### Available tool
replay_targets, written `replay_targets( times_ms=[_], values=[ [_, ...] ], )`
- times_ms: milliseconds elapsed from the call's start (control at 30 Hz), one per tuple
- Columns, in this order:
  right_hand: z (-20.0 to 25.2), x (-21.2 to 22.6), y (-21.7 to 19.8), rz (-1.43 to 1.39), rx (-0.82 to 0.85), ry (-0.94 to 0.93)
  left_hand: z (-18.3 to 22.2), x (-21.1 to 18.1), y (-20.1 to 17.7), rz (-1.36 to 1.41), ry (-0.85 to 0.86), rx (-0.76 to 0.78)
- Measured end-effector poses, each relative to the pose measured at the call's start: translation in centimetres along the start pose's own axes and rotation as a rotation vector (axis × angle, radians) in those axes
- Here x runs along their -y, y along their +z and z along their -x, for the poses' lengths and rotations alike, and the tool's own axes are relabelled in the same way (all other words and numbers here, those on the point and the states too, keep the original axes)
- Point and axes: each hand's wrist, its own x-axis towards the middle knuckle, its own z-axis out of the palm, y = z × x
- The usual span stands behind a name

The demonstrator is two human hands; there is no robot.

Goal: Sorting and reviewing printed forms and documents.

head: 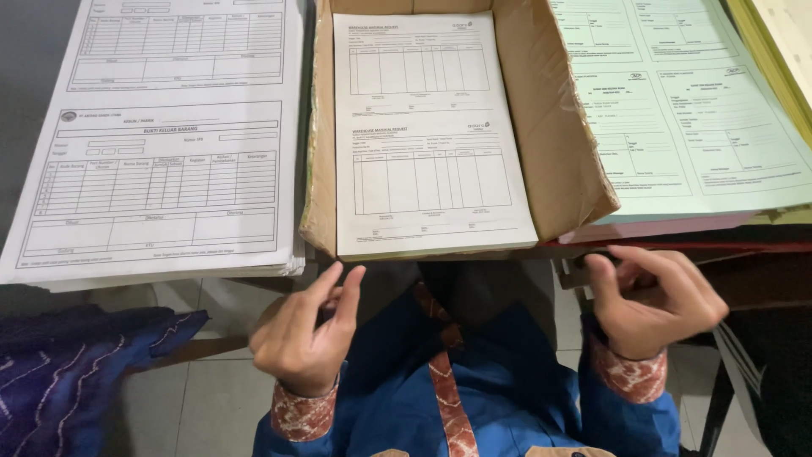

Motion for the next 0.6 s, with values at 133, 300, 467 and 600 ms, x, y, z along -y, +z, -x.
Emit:
replay_targets(
  times_ms=[133, 300, 467, 600],
  values=[
    [-1.2, -3.5, -3.7, 0.119, -0.085, -0.240, -0.6, -1.9, 0.9, 0.148, 0.217, 0.106],
    [-4.3, -4.0, -5.4, 0.369, 0.148, -0.423, -3.1, -5.7, 1.7, 0.321, 0.317, 0.189],
    [-4.9, -3.3, -5.2, 0.374, 0.187, -0.388, -4.1, -7.6, 2.5, 0.413, 0.376, 0.241],
    [-4.6, -5.5, -6.5, 0.281, 0.169, -0.415, -6.4, -9.7, 3.0, 0.473, 0.456, 0.236]
  ],
)
